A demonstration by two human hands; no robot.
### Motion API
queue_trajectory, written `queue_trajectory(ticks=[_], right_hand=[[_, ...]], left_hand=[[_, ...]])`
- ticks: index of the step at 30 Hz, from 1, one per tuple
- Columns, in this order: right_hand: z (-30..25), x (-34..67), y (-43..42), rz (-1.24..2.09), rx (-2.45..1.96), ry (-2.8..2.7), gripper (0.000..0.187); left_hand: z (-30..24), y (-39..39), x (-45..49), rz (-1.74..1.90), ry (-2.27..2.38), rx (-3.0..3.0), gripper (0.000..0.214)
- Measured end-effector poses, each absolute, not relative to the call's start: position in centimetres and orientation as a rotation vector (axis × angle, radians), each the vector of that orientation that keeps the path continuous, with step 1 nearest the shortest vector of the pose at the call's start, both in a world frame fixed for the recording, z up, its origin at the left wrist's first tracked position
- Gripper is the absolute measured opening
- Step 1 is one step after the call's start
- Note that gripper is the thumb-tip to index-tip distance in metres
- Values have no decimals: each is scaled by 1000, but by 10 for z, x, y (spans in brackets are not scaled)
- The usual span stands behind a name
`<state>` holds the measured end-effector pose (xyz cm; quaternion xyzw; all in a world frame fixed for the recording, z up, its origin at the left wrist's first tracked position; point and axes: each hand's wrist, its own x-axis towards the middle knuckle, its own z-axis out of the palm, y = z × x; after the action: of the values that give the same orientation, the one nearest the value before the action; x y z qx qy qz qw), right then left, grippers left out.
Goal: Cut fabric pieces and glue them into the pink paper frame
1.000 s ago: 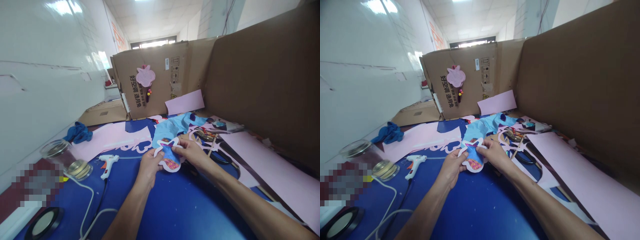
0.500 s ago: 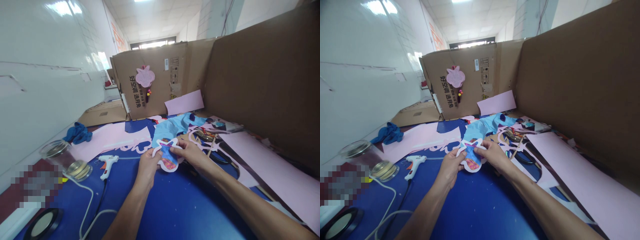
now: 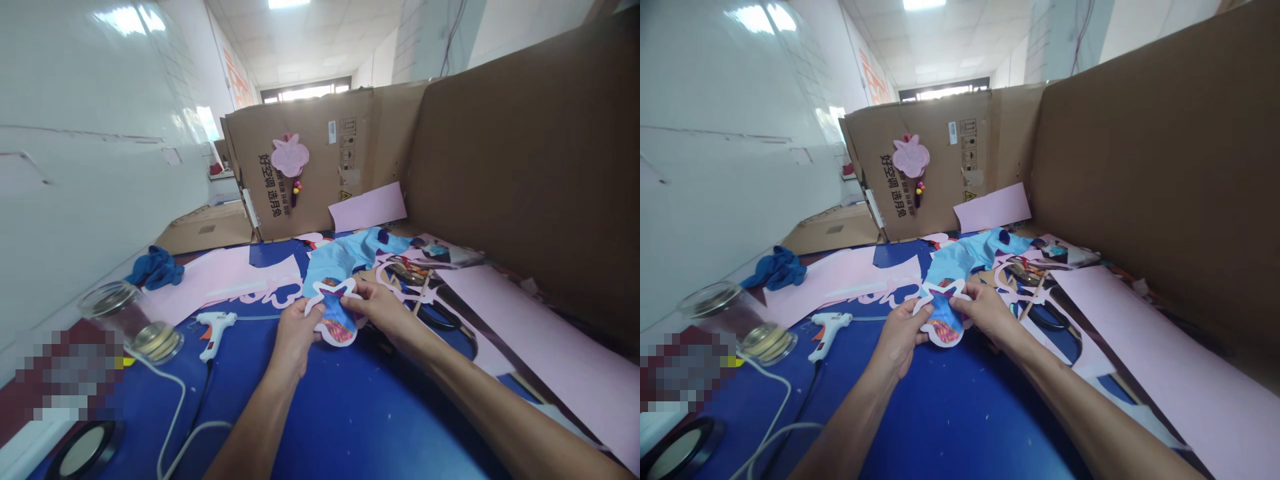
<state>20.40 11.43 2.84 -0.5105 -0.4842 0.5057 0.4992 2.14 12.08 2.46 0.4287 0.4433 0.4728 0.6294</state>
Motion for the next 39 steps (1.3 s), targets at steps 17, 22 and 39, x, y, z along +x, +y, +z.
queue_trajectory(ticks=[17,22,39], right_hand=[[13,208,121,1245,-1249,-1209,37],[16,207,119,1248,-1247,-1219,38],[15,206,119,1263,-1219,-1194,32]], left_hand=[[17,120,21,1032,1034,940,45],[16,119,22,1057,1045,973,41],[19,120,22,1080,1075,957,40]])
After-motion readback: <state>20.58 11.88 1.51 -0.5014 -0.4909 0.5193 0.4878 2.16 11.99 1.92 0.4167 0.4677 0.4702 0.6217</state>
